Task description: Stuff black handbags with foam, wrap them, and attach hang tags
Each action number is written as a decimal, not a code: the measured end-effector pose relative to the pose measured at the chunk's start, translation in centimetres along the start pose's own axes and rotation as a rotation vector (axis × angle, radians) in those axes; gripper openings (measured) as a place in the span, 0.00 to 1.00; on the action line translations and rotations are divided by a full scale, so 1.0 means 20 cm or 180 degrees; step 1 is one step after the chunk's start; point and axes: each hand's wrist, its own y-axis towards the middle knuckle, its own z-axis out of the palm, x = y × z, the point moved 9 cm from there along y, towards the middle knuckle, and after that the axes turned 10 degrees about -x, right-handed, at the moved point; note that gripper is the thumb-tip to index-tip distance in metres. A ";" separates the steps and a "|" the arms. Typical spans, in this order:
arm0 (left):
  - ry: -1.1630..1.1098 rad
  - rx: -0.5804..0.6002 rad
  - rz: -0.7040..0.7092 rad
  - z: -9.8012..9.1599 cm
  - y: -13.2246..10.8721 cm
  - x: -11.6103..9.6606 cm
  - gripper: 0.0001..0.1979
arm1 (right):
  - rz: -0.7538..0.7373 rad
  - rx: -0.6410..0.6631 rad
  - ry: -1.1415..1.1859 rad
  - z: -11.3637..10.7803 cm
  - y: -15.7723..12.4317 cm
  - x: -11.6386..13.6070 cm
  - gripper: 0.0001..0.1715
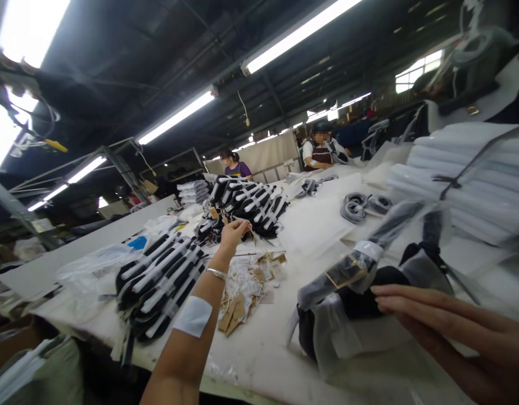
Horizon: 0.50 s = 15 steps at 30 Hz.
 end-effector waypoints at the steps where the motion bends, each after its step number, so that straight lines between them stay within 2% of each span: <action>1: -0.0157 -0.0021 0.0018 -0.03 -0.01 -0.08 0.13 | -0.0039 -0.0075 0.0035 -0.02 0.06 0.02 0.25; 4: -0.0610 0.0014 0.0076 -0.07 -0.07 -0.32 0.13 | 0.0112 -0.0148 0.0233 -0.04 0.26 0.09 0.15; 7: -0.0974 0.0212 0.0174 -0.07 -0.17 -0.57 0.17 | 0.0595 -0.0137 0.0581 0.01 0.44 0.11 0.12; 11: -0.1240 0.0513 0.0434 -0.01 -0.36 -0.88 0.20 | 0.1207 0.0063 0.1374 0.18 0.60 0.09 0.18; 15: -0.1341 0.0757 0.0721 0.08 -0.60 -1.11 0.20 | 0.1396 0.0336 0.1990 0.38 0.65 0.09 0.30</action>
